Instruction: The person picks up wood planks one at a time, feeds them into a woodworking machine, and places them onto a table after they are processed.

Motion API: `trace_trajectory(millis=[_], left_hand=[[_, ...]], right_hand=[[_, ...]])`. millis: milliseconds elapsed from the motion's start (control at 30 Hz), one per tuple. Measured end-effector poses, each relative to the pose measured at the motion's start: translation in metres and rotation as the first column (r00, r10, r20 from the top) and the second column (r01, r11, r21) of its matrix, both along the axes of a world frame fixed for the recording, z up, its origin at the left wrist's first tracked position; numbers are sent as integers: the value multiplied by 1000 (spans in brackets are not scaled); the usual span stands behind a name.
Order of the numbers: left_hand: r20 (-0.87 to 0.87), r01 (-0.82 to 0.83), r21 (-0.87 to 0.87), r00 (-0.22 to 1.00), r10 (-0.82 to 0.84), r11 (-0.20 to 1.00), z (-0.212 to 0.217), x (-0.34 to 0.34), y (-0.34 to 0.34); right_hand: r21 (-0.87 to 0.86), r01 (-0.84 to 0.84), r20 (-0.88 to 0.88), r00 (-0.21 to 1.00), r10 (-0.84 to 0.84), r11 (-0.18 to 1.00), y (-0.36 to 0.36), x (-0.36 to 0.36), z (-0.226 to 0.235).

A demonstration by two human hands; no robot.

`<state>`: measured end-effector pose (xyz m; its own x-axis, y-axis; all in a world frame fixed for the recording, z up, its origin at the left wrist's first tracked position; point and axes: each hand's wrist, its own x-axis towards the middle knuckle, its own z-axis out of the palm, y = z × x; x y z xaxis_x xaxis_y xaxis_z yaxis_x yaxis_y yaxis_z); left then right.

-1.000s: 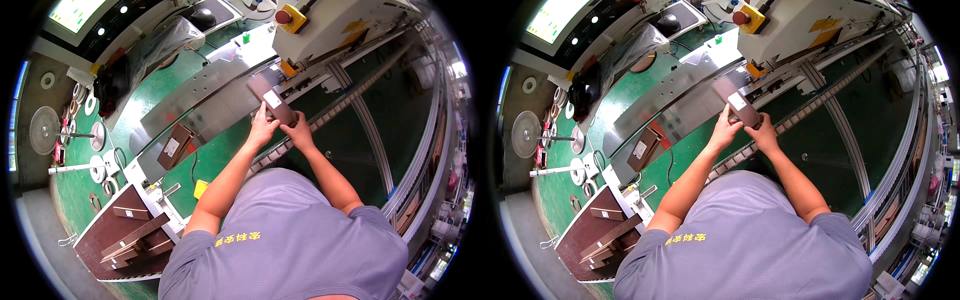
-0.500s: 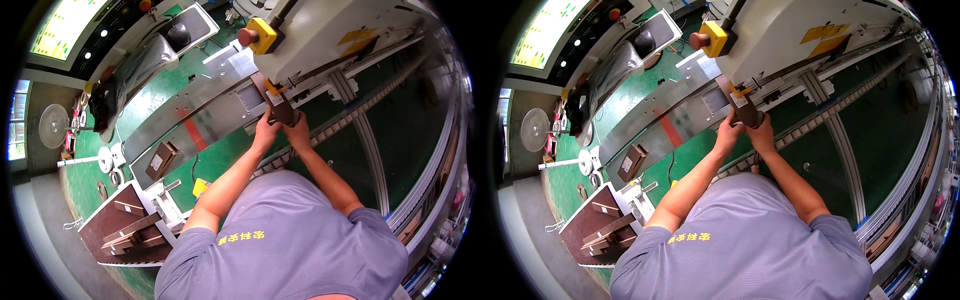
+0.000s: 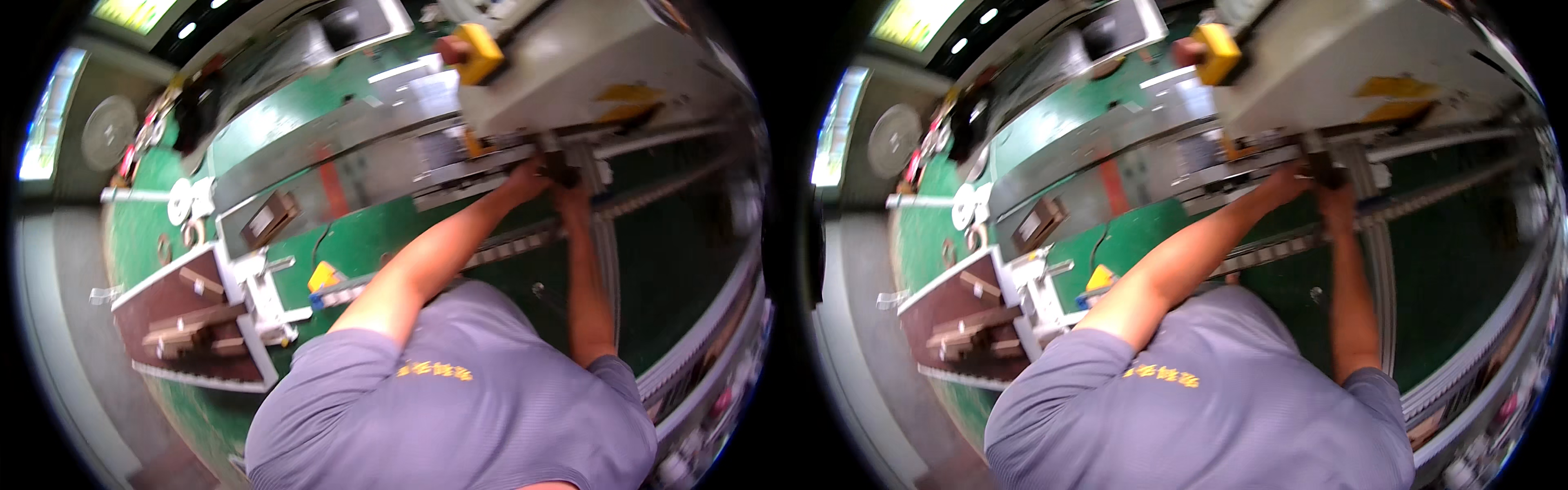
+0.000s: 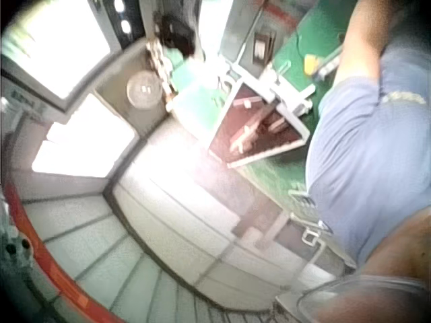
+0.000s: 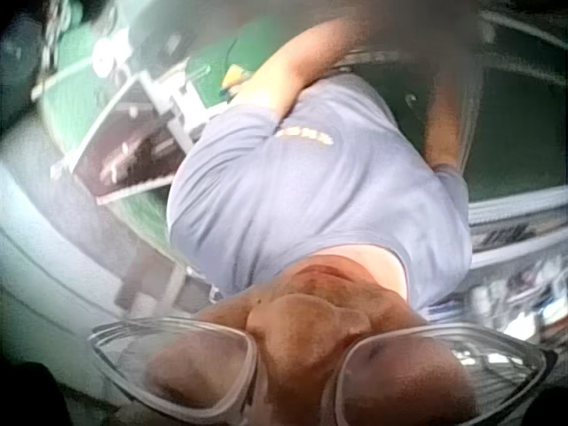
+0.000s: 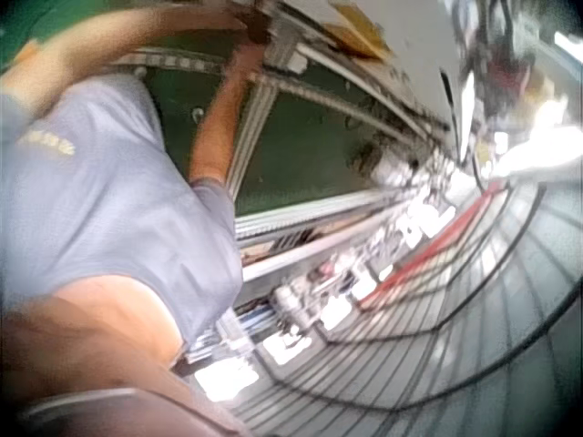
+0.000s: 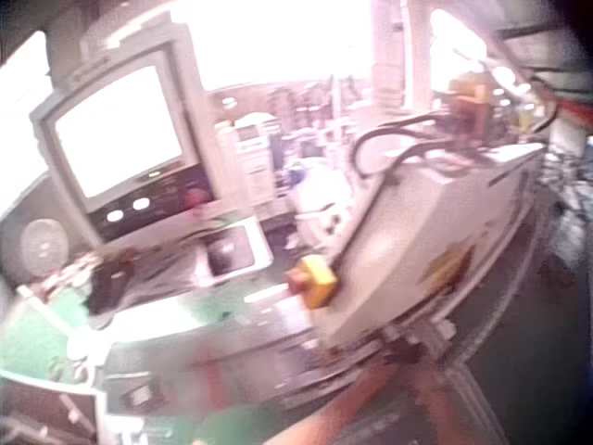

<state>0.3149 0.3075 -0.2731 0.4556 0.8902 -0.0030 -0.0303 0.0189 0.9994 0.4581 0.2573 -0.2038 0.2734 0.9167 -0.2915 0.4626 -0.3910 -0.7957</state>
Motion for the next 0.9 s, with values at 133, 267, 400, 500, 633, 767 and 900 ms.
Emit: trace_trajectory(millis=[133,267,400,500,633,767,900], left_hand=[[-414,195,279,908,-65,940,95,-88,-10],[-411,-163,562,795,445,811,138,-311,-41],[-903,-227,411,29,428,883,97,-537,-100],[-947,-273,311,-3,322,910,91,-602,-138],[-714,-354,444,415,564,823,143,-561,-135],[-374,-480,454,662,650,751,161,-491,-104],[-305,-273,699,722,621,661,179,-407,-73]], right_hand=[[-97,429,-146,886,-440,898,-26,61,-16],[-98,388,-312,863,-398,917,-63,38,-12],[-170,50,-421,899,-119,984,-83,-84,6],[-28,-127,-377,920,107,992,-90,-155,2],[-23,-237,-353,911,214,971,-89,-210,20],[116,-326,-301,889,346,938,-73,-256,52],[495,-389,-91,866,492,777,-46,-300,75]])
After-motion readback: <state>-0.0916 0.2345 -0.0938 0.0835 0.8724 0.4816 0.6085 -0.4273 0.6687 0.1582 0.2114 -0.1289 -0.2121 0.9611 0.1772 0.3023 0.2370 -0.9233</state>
